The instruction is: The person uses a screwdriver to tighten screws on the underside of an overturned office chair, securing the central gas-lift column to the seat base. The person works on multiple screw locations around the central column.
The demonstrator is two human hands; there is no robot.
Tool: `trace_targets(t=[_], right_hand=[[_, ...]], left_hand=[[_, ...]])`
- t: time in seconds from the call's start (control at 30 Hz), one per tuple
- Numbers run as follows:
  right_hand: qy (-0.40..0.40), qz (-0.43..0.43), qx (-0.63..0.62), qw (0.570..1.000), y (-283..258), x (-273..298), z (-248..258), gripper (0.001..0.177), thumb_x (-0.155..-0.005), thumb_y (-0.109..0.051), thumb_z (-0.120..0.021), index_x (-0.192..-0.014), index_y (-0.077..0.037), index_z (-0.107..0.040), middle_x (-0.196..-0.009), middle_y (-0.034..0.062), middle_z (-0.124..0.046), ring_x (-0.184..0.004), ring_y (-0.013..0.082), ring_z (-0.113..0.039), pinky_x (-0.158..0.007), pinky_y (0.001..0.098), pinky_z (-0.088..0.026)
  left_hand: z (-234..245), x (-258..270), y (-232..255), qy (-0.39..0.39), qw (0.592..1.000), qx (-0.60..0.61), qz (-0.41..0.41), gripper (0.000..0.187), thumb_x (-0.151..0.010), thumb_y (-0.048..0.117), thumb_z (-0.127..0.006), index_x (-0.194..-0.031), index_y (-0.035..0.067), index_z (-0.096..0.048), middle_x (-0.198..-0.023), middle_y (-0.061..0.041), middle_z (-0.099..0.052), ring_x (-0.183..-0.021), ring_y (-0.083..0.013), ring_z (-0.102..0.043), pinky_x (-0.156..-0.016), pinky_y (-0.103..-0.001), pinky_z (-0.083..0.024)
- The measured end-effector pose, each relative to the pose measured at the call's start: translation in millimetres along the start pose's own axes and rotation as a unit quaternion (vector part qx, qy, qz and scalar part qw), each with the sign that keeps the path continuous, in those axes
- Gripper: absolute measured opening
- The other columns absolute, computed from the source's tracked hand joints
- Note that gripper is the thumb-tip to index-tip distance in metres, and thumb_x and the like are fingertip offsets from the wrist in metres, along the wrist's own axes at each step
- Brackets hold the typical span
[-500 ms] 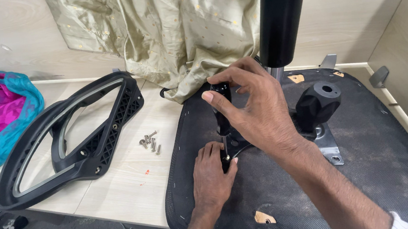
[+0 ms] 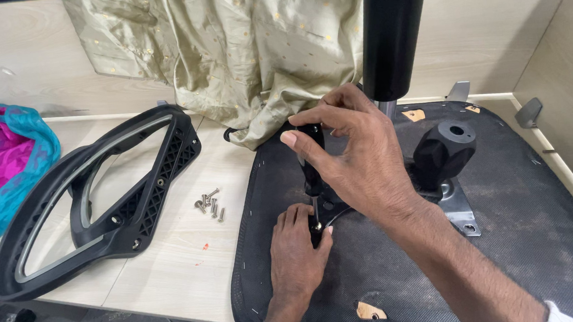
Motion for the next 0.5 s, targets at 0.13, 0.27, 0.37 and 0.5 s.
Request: trace_targets(t=[0.13, 0.27, 0.37, 0.5], right_hand=[[-0.009, -0.005, -0.037, 0.999, 0.6, 0.1, 0.3, 0.027, -0.09, -0.03, -0.075, -0.114, -0.016, -0.078, -0.109, 0.003, -0.071, -0.103, 0.0147, -0.071, -0.086, 0.0347, -0.063], [-0.017, -0.013, -0.047, 0.999, 0.7, -1.0, -0.7, 0.026, -0.09, -0.026, -0.071, -0.113, -0.017, -0.078, -0.113, 0.0003, -0.074, -0.104, 0.0145, -0.073, -0.087, 0.0348, -0.063], [0.002, 0.025, -0.022, 0.999, -6.9, -0.8, 2.8, 0.026, -0.087, -0.033, -0.079, -0.105, -0.015, -0.08, -0.111, 0.0054, -0.071, -0.104, 0.0183, -0.07, -0.08, 0.0356, -0.063], [-0.003, -0.008, 0.015, 1.0, -5.7, -1.5, 2.9, 0.031, -0.082, -0.04, -0.084, -0.104, -0.019, -0.082, -0.106, 0.0078, -0.07, -0.092, 0.0198, -0.07, -0.073, 0.035, -0.064]], left_hand=[[0.8, 0.5, 0.7, -0.004, 1.0, -0.007, 0.001, 0.048, -0.092, 0.033, -0.074, -0.129, 0.007, -0.058, -0.131, -0.01, -0.058, -0.128, -0.0256, -0.053, -0.117, -0.043, -0.042], [4.5, 1.9, 3.5, -0.01, 1.0, -0.003, 0.006, 0.045, -0.092, 0.032, -0.073, -0.127, 0.008, -0.059, -0.13, -0.008, -0.058, -0.128, -0.0243, -0.054, -0.117, -0.043, -0.042], [5.6, 2.1, 4.2, -0.022, 1.0, -0.003, 0.016, 0.045, -0.092, 0.033, -0.073, -0.127, 0.009, -0.058, -0.129, -0.007, -0.057, -0.128, -0.0234, -0.053, -0.118, -0.042, -0.04], [0.3, 3.4, -0.8, -0.066, 0.997, -0.004, 0.033, 0.048, -0.095, 0.034, -0.07, -0.133, 0.009, -0.055, -0.131, -0.006, -0.058, -0.131, -0.0219, -0.052, -0.121, -0.04, -0.039]])
Point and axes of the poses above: each hand's wrist, its own x-axis away from the middle knuckle, its own z-axis out of the back of the hand, y = z × x, the point moved 8 cm from there along -x, towards the middle knuckle
